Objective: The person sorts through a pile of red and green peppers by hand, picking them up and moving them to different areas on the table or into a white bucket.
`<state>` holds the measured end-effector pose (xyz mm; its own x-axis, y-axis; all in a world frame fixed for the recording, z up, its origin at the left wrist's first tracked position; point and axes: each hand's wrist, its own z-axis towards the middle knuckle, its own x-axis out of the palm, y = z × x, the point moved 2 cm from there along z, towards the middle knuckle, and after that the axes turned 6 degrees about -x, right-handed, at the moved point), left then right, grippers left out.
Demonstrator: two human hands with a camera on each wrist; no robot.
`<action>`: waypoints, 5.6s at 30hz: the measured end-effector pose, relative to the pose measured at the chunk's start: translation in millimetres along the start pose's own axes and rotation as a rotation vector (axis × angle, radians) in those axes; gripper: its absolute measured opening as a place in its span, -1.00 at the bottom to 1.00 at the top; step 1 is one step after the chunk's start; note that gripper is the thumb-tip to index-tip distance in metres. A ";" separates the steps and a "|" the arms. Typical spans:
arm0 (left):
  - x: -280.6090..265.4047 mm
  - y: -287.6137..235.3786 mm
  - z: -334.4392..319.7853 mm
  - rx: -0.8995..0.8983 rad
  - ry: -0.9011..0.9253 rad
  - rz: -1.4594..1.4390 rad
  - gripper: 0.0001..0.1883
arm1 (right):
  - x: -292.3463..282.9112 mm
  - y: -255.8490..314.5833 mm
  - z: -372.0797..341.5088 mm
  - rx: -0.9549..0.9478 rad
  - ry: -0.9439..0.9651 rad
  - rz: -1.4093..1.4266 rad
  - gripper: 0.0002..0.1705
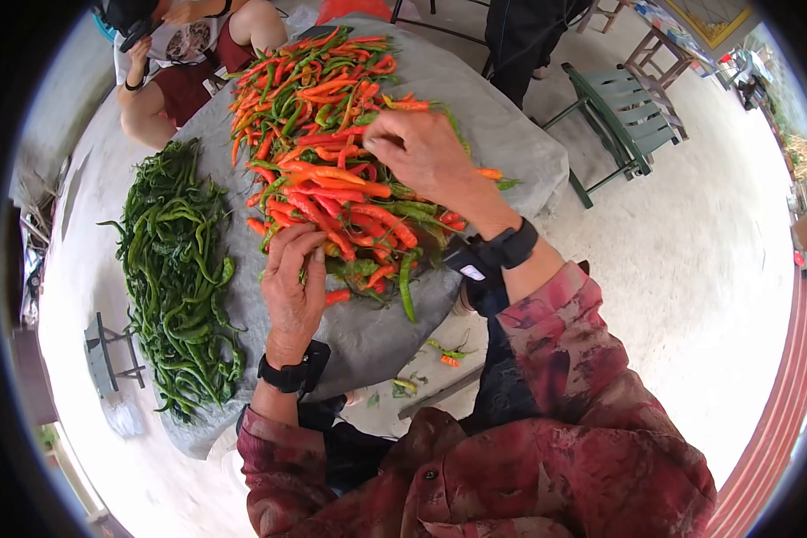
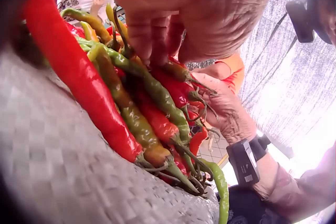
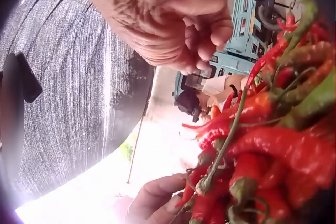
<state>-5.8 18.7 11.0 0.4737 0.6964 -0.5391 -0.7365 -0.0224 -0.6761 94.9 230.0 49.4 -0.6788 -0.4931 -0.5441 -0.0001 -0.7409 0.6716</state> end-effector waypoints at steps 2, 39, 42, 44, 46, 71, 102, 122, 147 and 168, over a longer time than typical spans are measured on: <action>0.3 0.2 -0.5 -0.024 0.003 -0.017 -0.82 | -10.3 -3.4 -7.0 0.063 0.189 -0.097 -0.78; 2.2 0.5 0.9 0.056 0.025 0.020 -0.77 | -44.2 1.3 -18.5 -0.061 -0.317 0.521 -0.88; 1.5 -0.9 0.9 0.069 0.006 0.051 -0.76 | -26.2 11.1 -16.7 -0.029 -0.345 0.463 -0.87; 0.1 -2.1 2.0 0.071 -0.001 0.065 -0.76 | -12.8 22.6 -12.7 0.038 -0.164 0.287 -0.85; 0.0 -3.5 0.7 0.070 0.001 0.060 -0.75 | -3.7 24.3 -9.7 0.038 0.000 0.156 -0.84; 6.4 -7.5 -3.7 0.097 0.047 0.262 -0.53 | 38.4 7.6 -26.1 -0.206 0.171 -0.239 -0.49; 7.1 -1.4 6.9 0.061 0.124 0.328 -0.61 | -53.4 -75.6 -36.8 0.020 0.318 -0.512 -0.86; 5.4 1.0 5.3 0.079 0.123 0.303 -0.59 | -53.9 -64.1 -29.7 -0.115 0.143 -0.545 -0.79; 5.8 0.3 7.5 0.093 0.075 0.288 -0.54 | 30.0 11.8 6.3 -0.254 0.062 -0.260 -0.72; 7.6 -0.5 6.2 0.051 0.102 0.295 -0.51 | -14.1 -10.9 -10.0 -0.079 -0.074 -0.112 -0.87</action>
<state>-4.8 28.5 10.3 0.2800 0.5892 -0.7579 -0.8714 -0.1753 -0.4582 111.8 240.5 44.7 -0.7297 -0.3728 -0.5732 -0.0229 -0.8245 0.5653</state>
